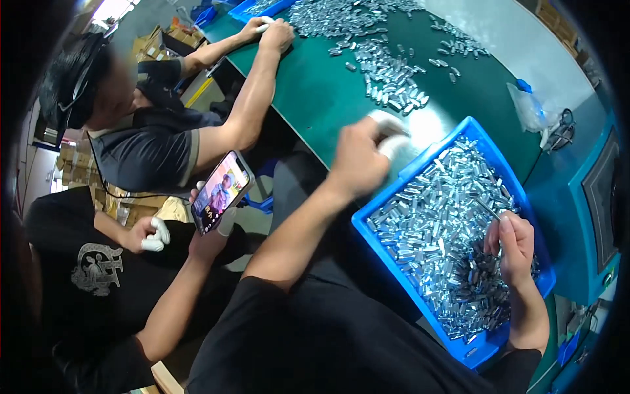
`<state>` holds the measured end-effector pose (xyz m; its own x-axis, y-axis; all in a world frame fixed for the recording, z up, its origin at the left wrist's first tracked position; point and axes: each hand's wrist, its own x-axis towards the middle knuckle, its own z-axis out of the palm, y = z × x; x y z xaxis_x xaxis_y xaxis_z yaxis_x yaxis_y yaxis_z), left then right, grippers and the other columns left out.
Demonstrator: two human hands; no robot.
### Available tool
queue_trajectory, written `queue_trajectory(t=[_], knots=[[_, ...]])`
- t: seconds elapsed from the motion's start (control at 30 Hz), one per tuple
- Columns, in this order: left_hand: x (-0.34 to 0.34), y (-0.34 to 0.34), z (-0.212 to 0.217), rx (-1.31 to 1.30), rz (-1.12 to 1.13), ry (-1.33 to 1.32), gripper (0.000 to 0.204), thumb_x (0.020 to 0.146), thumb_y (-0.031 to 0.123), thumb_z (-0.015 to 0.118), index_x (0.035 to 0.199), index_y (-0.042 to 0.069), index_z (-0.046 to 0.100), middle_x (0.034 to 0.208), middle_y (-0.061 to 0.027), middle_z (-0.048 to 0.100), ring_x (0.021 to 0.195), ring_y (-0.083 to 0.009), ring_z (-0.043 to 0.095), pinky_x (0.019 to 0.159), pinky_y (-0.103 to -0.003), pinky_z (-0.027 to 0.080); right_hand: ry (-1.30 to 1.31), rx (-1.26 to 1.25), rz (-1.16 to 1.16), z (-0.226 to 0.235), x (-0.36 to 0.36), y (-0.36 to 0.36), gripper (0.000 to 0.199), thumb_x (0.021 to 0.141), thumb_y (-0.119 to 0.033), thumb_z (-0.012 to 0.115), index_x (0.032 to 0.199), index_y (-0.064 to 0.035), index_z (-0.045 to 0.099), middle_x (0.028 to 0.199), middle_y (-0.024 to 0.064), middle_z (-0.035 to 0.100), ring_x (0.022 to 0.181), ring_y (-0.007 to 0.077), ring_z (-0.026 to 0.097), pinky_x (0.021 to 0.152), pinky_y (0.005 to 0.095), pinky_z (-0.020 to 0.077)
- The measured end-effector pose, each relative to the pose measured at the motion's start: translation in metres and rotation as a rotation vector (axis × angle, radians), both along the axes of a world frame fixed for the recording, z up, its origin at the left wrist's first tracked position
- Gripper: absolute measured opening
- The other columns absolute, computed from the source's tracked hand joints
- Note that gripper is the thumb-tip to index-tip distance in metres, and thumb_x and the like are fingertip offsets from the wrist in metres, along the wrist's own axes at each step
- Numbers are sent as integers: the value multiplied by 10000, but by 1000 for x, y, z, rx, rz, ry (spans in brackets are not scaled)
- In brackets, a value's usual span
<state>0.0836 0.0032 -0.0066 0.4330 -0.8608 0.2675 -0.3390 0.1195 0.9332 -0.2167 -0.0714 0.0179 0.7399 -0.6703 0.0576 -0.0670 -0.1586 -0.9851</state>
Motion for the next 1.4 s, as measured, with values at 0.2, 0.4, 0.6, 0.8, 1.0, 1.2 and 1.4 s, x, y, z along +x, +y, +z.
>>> queue_trajectory(t=[0.2,0.4,0.6,0.8,1.0,1.2,1.4], knots=[[-59,24,16,-95,-439,101,193,854,49,736,1041,21,699,893,-73,699,768,-114,618,719,-291,508,3,-85,61,1,2,1,441,1036,-217,450,630,-45,471,506,30,465,435,113,453,452,268,397],[-70,24,15,47,-422,280,158,875,50,721,1026,17,689,843,-36,666,756,-80,590,695,-264,487,81,-100,48,-2,0,-1,452,1032,-218,458,612,-49,456,501,28,461,416,107,432,431,264,380],[-69,24,15,73,-414,361,142,887,35,714,1024,10,688,855,-22,662,775,-50,581,685,-240,482,53,-84,30,-5,-1,-2,456,1034,-206,457,607,-48,452,505,24,456,413,101,426,418,266,360],[-75,23,3,-29,-453,320,149,873,52,727,1016,21,697,871,-57,689,777,-92,625,684,-267,496,149,-142,120,-7,-4,-1,463,1043,-215,447,610,-52,470,516,28,463,434,117,450,437,266,352],[-83,24,21,95,-581,141,155,828,80,759,916,4,656,708,-117,667,625,-201,659,573,-318,492,206,-462,140,-5,2,5,422,1017,-198,469,631,-29,492,534,64,467,453,170,474,460,311,343],[-88,19,6,-250,-578,-33,162,793,34,748,874,10,609,761,-140,633,699,-321,652,614,-381,507,131,223,196,0,-2,9,495,1045,-309,473,625,-50,517,512,30,525,392,112,472,402,251,392],[-98,17,-2,-417,-477,-137,276,786,34,748,1029,12,618,888,-165,634,820,-370,637,738,-434,521,134,359,133,-2,-2,10,471,1041,-299,481,646,-51,548,522,48,543,410,116,509,409,250,402]])
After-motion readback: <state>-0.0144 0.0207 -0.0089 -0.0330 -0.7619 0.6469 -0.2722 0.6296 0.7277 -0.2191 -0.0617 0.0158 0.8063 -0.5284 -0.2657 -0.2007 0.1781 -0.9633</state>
